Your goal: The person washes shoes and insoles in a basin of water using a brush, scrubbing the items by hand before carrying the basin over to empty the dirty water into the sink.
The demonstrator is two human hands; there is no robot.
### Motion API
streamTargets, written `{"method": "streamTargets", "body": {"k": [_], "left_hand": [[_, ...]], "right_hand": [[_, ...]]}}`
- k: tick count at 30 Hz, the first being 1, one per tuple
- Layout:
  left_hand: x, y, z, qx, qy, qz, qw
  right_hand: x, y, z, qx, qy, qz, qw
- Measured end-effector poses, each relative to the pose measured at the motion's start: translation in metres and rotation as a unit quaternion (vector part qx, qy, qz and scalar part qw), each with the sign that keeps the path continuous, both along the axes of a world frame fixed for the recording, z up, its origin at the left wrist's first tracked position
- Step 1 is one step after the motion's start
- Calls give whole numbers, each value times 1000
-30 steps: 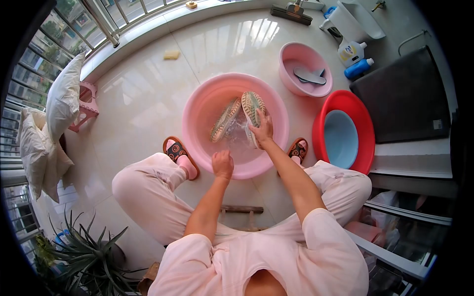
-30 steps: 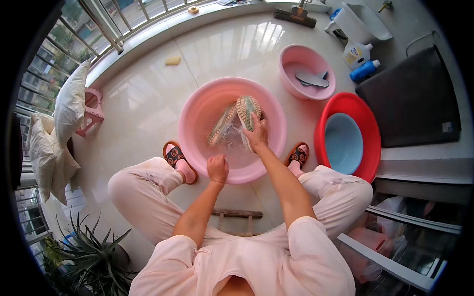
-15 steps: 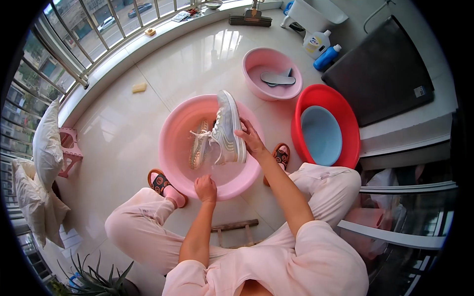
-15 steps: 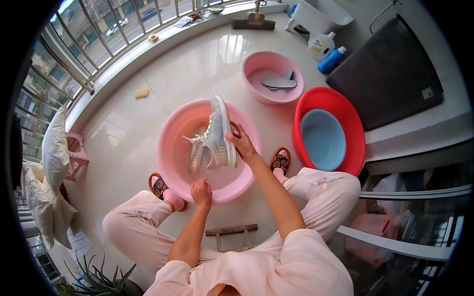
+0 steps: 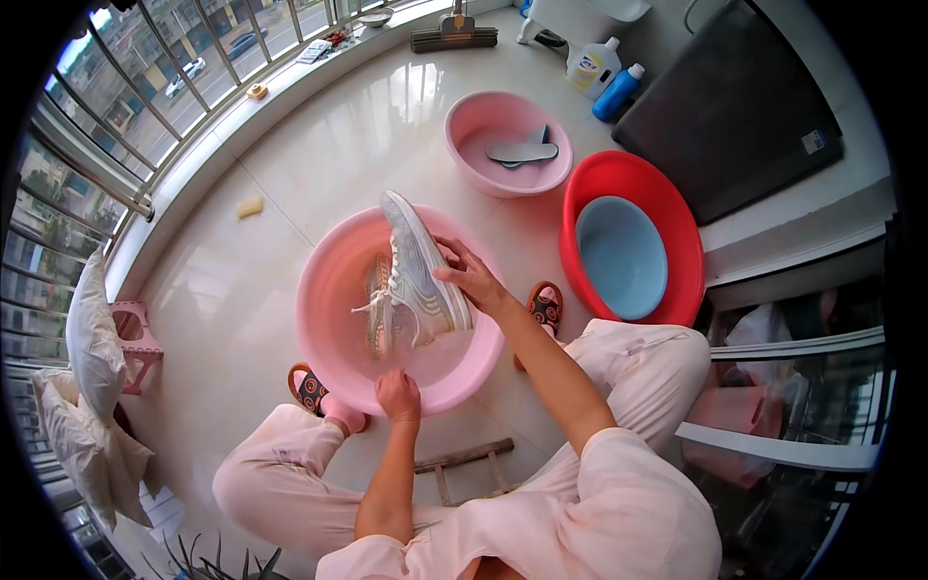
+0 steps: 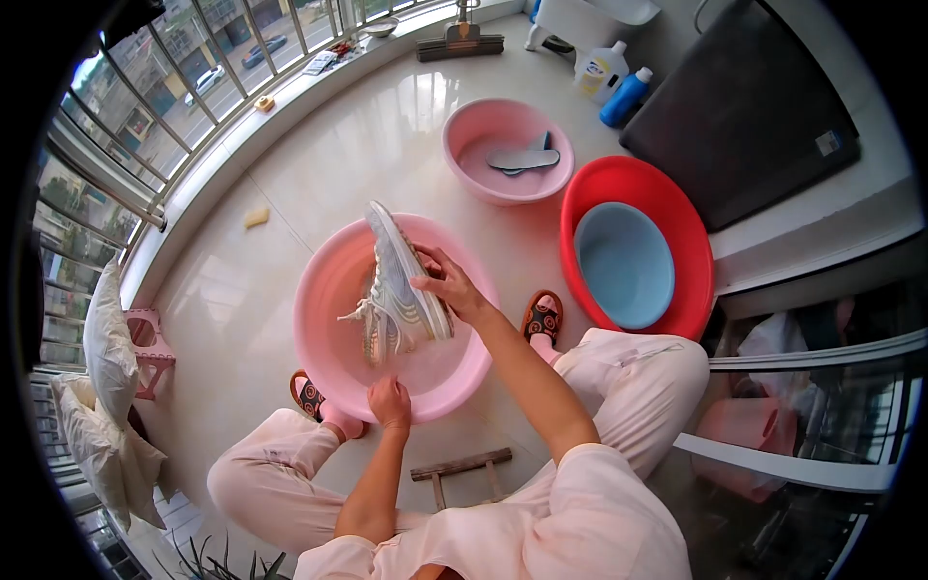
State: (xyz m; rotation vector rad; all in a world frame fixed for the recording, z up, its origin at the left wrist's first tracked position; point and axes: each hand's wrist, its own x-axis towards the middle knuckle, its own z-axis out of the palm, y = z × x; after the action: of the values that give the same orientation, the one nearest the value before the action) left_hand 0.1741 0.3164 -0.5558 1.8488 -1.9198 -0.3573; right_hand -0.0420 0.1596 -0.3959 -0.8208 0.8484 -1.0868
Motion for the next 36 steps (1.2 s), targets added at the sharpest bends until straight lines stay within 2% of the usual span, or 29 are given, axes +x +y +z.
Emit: {"method": "streamTargets", "body": {"k": [1,2,3,4,5,6,9,10,13,14,17,18,19,20,23,25,26,27,30,32,33,34,35,36], "left_hand": [[1,0,1,-2,5,1,1000],[-1,0,1,-5,10,2,1000],[-2,-1,3,-8,15,1,1000],[-3,0,1,-7,7,6,1000],[-1,2,2,-2,2,-2,1000],[-2,-6,1,-4,0,-6,1000],[-3,4,4,2,2,-3,1000],[-4,2,4,5,2,1,1000],[-1,-4,5,8,4,6,1000],[-2,-2,4,10,9,8,1000],[-3,-2,1,-10,28,12,999],[-3,-2,2,-8,21,11,1000],[-3,-3,4,-7,14,9,1000],[-4,-2,7,-6,6,6,1000],[-3,-3,7,18,-3,3,1000],[-4,1,5,17,-5,1,1000],[-5,0,3,9,-8,-2,1000],[-5,-1,3,-2,-15,-3,1000],[-6,-4,12,9,-7,3,1000],[-9,-5,10,14,-5,3,1000],[-10,-5,5,11,-8,2,1000],[-5,-2,4,12,-16,2,1000],[-2,0,5,12,-15,1,1000],[-3,-2,6,12,-12,2,1000]], "right_hand": [[1,-1,-5,10,-47,5,999],[3,-3,-30,4,0,-11,1000],[5,-10,-94,-44,234,-47,970],[12,0,-90,-54,431,-55,899],[20,10,-84,-63,609,-64,788],[15,11,-100,-112,580,-106,800],[0,8,-100,-88,383,-167,904],[-2,5,-82,-108,415,-164,888],[-9,-1,-12,-46,152,-87,983],[-13,-4,-1,-26,62,-59,996],[-16,-8,-5,36,-73,-28,996],[-15,-10,-29,40,-42,-9,998],[-13,-11,-63,46,114,29,992],[-1,-2,-91,-90,451,-16,888],[0,10,-78,-145,640,104,748],[-24,-8,-88,-127,452,-25,883],[-38,-20,-93,-118,344,-89,927],[-51,-35,-67,-49,218,-134,966],[-111,-91,-33,-9,106,-276,955],[-155,-131,-49,21,78,-370,926],[-174,-148,-50,100,67,-398,909],[-213,-179,-98,60,85,-400,911],[-219,-183,-83,143,47,-405,902],[-232,-193,-91,146,-46,-394,906]]}}
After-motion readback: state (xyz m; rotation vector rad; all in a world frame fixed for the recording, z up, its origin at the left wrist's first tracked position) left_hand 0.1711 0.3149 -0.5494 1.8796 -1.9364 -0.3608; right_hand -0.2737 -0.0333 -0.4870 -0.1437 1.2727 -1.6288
